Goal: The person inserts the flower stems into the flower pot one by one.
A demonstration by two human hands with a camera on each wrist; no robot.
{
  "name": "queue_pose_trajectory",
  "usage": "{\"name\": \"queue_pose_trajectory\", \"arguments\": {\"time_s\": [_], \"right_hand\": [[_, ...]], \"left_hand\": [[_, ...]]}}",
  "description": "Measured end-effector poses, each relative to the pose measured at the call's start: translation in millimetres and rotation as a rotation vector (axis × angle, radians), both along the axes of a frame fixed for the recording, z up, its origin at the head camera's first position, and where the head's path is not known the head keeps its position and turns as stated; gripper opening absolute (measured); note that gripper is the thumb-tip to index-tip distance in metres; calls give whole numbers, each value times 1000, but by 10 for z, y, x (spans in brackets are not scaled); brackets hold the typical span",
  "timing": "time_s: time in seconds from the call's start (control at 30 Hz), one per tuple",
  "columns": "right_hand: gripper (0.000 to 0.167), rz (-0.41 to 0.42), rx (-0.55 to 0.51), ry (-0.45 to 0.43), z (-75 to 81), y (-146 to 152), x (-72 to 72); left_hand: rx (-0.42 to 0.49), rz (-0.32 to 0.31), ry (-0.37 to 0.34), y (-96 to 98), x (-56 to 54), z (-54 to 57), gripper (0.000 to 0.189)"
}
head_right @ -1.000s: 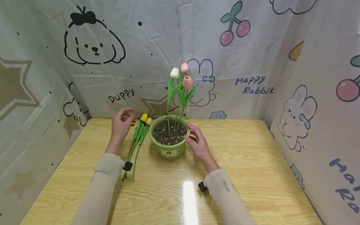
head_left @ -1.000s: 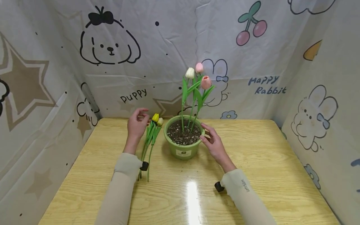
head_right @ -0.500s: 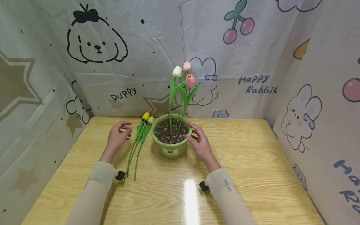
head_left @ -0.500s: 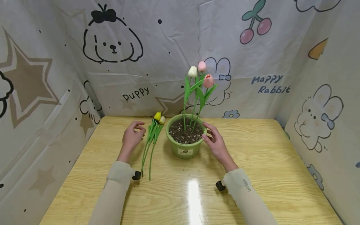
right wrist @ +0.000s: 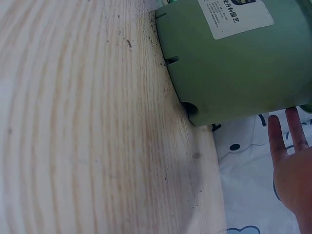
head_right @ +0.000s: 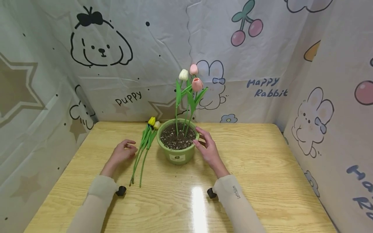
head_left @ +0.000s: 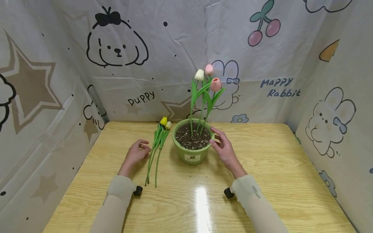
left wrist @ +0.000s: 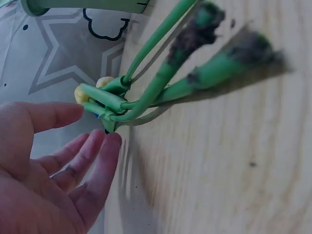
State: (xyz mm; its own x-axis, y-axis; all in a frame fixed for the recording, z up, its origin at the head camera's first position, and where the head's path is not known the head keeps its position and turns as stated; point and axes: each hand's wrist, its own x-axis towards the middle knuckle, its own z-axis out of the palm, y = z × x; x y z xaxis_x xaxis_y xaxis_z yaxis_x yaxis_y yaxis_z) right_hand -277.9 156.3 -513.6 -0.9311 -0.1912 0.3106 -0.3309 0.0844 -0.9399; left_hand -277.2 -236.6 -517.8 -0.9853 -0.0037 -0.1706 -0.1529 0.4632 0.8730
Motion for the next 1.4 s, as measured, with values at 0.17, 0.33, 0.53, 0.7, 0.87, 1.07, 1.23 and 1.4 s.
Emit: {"name": "queue_pose_trajectory", "arguments": {"time_s": [0.17,0.33,0.53,0.7,0.87,1.07,1.23,1.4], "right_hand": [[54,-5,3,9,-13,7,5],[54,7,-13,16,-28,0,-9],[54,-1,-14,0,-18,-7,2],[55,-7,-10,-5,-15,-4,4],[55,-4,0,2,-16,4,0],[54,-17,2,8,-13,23,20],[55,-7,-13,2,-19,13,11],[54,-5,-10,4,-26,4,-8]], "left_hand": [[-3,-11,-33,28,19,-52,42],[33,-11,-82,38,60,-41,42],[17,-29,-88,68,75,-24,45],[12,-41,-77,72,62,-51,45],[18,-24,-76,72,49,-51,46],[41,-20,-94,89,31,-39,47],[49,16,-115,65,49,-38,44],[52,45,-103,19,66,-64,39]]}}
